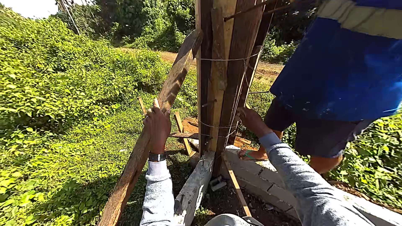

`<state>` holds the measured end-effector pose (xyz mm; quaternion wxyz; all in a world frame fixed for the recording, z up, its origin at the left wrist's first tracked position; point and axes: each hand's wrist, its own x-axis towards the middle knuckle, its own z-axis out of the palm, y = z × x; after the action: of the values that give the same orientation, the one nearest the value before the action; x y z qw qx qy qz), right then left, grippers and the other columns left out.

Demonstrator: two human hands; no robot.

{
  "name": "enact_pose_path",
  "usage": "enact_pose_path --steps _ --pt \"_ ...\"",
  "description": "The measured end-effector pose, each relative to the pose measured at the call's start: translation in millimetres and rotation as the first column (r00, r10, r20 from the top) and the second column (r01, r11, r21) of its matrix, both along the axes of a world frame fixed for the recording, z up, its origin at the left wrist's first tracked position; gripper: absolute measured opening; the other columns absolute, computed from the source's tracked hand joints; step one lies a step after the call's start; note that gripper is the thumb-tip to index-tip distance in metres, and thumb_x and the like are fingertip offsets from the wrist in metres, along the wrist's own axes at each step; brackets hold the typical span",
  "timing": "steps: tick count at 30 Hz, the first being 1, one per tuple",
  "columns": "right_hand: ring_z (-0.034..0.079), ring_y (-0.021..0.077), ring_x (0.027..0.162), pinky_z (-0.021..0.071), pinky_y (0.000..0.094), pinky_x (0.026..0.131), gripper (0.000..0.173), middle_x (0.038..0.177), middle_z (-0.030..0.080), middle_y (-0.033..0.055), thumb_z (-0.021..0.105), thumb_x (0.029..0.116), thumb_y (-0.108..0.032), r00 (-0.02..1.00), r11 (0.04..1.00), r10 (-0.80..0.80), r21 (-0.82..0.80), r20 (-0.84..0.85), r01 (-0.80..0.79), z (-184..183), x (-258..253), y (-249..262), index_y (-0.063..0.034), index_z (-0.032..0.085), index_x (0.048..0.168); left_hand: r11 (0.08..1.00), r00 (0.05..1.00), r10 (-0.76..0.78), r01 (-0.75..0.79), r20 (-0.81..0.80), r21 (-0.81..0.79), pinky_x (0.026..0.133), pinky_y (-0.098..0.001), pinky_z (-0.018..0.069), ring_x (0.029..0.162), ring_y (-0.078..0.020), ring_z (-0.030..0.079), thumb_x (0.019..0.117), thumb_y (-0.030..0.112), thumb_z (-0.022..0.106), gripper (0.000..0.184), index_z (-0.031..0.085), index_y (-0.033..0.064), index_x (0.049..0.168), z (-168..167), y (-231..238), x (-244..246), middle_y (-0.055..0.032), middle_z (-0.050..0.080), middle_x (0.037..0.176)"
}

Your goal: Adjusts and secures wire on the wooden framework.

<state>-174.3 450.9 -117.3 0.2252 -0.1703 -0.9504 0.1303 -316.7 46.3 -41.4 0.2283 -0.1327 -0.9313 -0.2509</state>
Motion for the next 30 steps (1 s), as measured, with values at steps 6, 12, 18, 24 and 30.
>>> enact_pose_path --steps 6,12,18,24,30 --pt "0.064 0.0425 0.12 0.0485 0.0629 0.104 0.037 0.129 0.067 0.0213 0.048 0.1074 -0.021 1.0 1.0 0.005 0.007 0.015 -0.005 0.0 -3.5 1.6 -0.0061 0.062 0.138 1.0 0.999 0.008 -0.008 0.034 -0.007 0.103 -0.0678 0.0404 0.13 -0.05 0.05 0.1037 0.053 0.047 0.074 0.018 0.0225 0.165 1.3 1.5 -0.8 -0.0308 0.045 0.148" --pt "0.066 0.0424 0.116 0.0501 0.063 0.102 0.037 0.124 0.069 0.0222 0.048 0.1075 -0.022 0.999 1.0 -0.004 -0.006 0.043 0.005 6.0 -0.9 -2.4 -0.0077 0.062 0.138 1.0 1.0 -0.017 0.016 0.005 0.025 0.103 -0.0681 0.0406 0.13 -0.0495 0.05 0.1028 0.052 0.05 0.077 0.016 0.0227 0.165 -2.9 0.9 0.4 -0.03 0.044 0.148" --pt "0.064 0.0428 0.121 0.0481 0.0634 0.104 0.037 0.129 0.067 0.0222 0.049 0.1073 -0.021 0.997 1.0 -0.007 -0.024 0.07 0.009 14.0 3.5 -9.5 -0.0082 0.062 0.14 1.0 1.0 -0.01 0.01 0.02 0.009 0.104 -0.0687 0.0393 0.131 -0.0499 0.048 0.1041 0.051 0.049 0.075 0.018 0.0204 0.165 -1.5 0.8 1.2 -0.03 0.044 0.149" --pt "0.065 0.0439 0.117 0.0495 0.0638 0.102 0.038 0.123 0.069 0.0245 0.049 0.1072 -0.022 0.996 0.999 -0.016 -0.033 0.088 0.019 15.3 4.5 -11.6 -0.0077 0.061 0.14 1.0 1.0 -0.007 0.006 0.03 0.019 0.098 -0.0689 0.0424 0.124 -0.05 0.053 0.1031 0.049 0.052 0.071 0.031 0.0138 0.16 4.0 -0.1 3.2 -0.0297 0.048 0.145" --pt "0.067 0.0441 0.112 0.0506 0.0644 0.099 0.037 0.118 0.07 0.0243 0.048 0.1067 -0.021 0.995 0.999 -0.019 -0.03 0.097 0.022 16.5 3.4 -14.0 -0.0084 0.062 0.138 0.999 1.0 -0.023 0.023 0.0 0.04 0.097 -0.0705 0.0416 0.123 -0.0516 0.052 0.1031 0.051 0.051 0.072 0.03 0.0132 0.16 -1.5 -0.6 -0.8 -0.0307 0.049 0.141"
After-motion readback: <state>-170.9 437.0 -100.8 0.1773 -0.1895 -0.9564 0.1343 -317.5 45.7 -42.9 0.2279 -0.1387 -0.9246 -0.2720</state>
